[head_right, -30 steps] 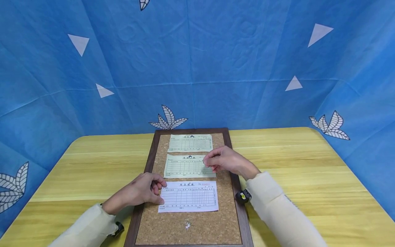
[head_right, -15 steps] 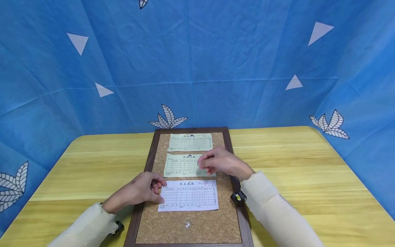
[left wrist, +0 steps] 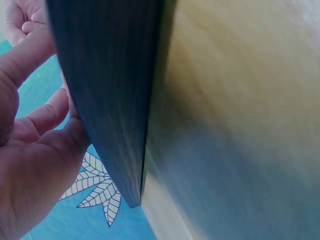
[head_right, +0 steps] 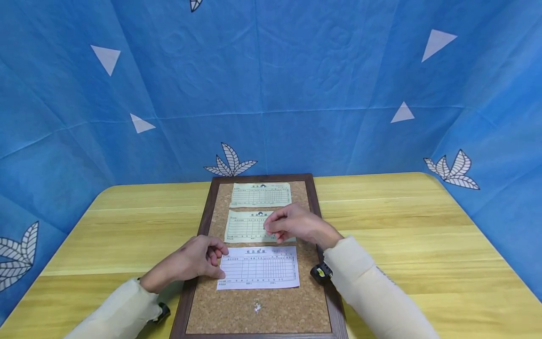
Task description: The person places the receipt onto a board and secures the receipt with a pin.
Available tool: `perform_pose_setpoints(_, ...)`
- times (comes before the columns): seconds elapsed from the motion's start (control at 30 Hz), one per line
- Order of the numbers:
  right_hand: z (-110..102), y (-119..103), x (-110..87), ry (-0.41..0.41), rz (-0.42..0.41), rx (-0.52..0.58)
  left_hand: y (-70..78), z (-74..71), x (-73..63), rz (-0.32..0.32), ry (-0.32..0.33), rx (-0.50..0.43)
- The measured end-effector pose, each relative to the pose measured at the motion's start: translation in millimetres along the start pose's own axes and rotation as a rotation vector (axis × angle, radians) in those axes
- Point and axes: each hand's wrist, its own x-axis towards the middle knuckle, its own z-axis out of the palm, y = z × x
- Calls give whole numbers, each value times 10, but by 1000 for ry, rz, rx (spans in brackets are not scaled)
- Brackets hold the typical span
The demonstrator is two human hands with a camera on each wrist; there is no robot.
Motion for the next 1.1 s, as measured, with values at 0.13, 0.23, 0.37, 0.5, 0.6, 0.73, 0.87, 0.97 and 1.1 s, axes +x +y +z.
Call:
perform_pose_setpoints(0.13,45,-9,6,-9,13,14,-4,0,1,-2,0,-7)
perform_pose_setpoints(0.23,66,-10,12,-12,30,27,-3,-1,3,-4,0,-13)
perform_pose_setpoints(0.37,90,-7,20,-15,38,27,0,-3,3,-3,-1,-9)
perform_pose_setpoints(0.5,123,-10,27,-10,40,11,5,-7,2,-1,0,-1)
perform_pose_setpoints(0.6,153,-10,32,0,49,-7,5,-9,-7,6,-3,-4)
perform_pose_setpoints(0.73,183,-3,34,4,61,-5,5,-11,-15,23,-5,-11)
perform_pose_setpoints(0.87,200,9,45,-12,59,5,4,-11,-13,23,-4,-13)
perform_pose_setpoints(0.97,207,16,51,-20,59,6,0,-8,-11,18,-4,-12)
perform_pose_setpoints(1.1,212,21,57,-26,63,2,-5,-8,-3,13,-1,-7)
